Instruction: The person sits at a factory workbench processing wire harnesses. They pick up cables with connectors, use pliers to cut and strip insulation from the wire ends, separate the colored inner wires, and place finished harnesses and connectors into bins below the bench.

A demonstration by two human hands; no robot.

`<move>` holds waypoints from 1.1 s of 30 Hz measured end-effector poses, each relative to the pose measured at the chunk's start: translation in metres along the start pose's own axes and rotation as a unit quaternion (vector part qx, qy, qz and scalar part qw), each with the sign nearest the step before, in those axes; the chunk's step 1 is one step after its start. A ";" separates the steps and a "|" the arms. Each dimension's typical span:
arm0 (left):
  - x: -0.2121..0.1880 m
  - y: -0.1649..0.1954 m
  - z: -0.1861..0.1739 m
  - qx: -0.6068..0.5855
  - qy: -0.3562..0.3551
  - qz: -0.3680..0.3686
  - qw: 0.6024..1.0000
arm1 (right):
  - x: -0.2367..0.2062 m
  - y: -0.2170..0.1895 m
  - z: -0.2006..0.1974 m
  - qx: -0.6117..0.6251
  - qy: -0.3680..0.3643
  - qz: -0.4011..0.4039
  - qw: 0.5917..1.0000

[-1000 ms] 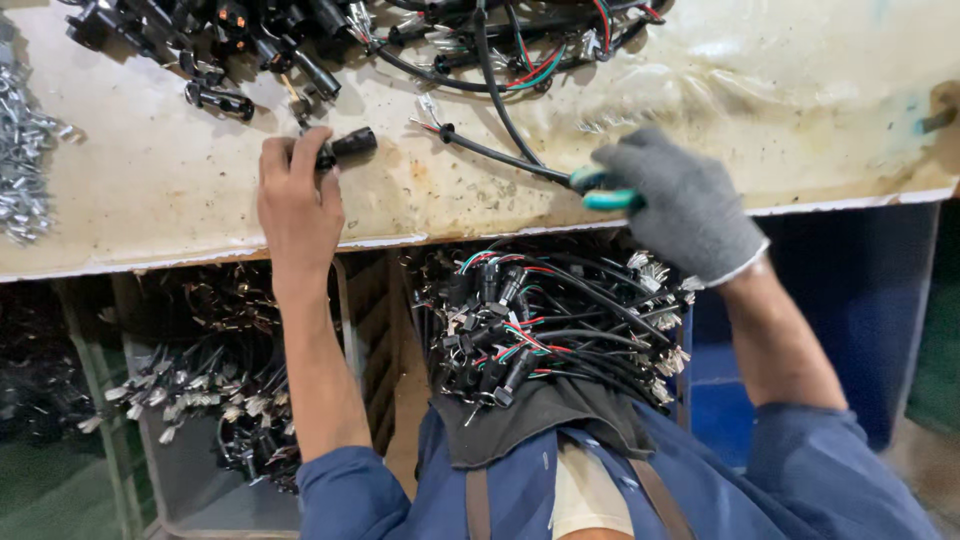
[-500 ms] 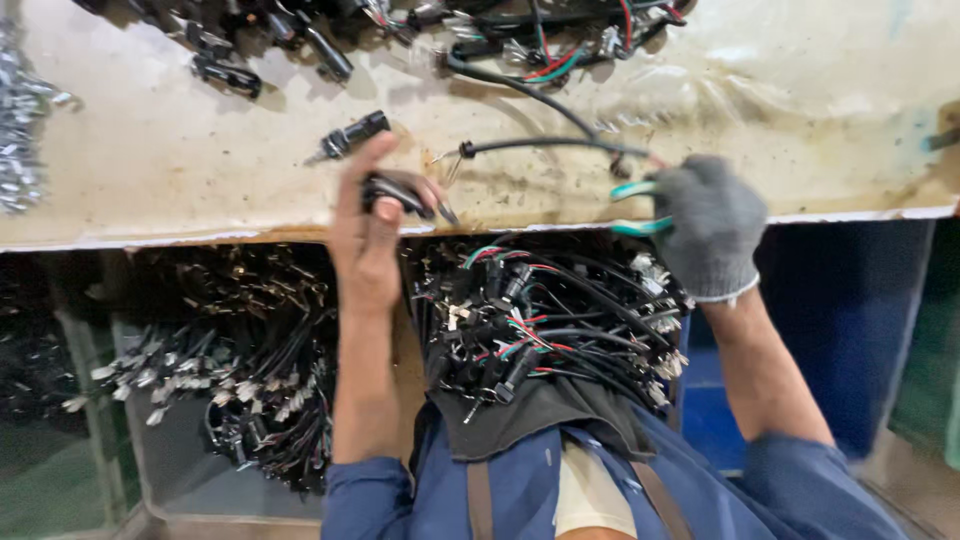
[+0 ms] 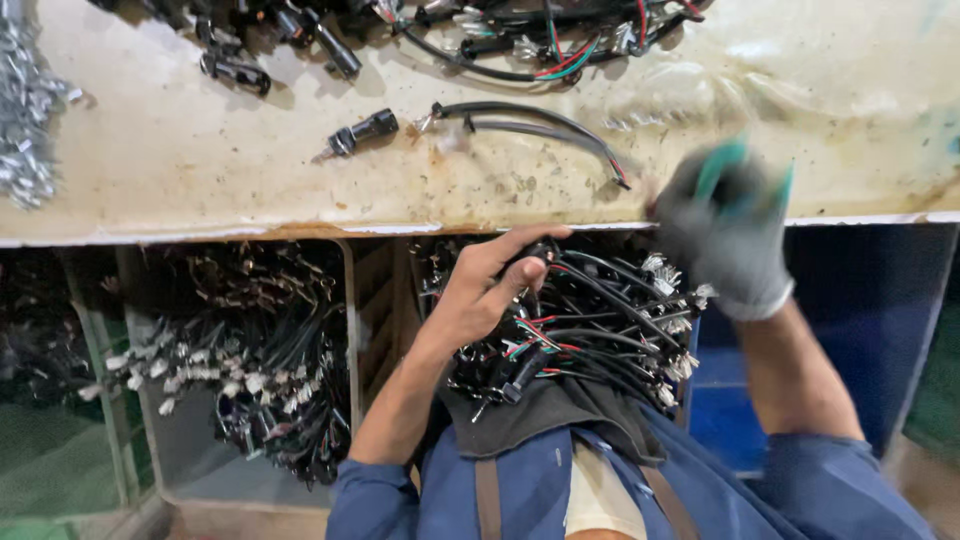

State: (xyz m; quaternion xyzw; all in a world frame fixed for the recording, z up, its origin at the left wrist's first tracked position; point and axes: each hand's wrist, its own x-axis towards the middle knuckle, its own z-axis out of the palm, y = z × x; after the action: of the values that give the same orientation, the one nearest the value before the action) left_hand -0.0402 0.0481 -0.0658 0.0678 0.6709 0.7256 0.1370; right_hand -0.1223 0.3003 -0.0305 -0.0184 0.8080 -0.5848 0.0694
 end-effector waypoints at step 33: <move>-0.023 0.000 0.017 0.149 0.012 0.214 0.965 | -0.062 -0.018 0.037 0.531 -0.150 0.039 0.833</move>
State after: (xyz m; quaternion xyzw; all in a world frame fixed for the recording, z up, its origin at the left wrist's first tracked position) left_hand -0.0137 0.0582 -0.0620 0.2208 0.7430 0.6305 -0.0415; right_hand -0.0566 0.2663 -0.0188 -0.0348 0.3526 -0.9109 0.2114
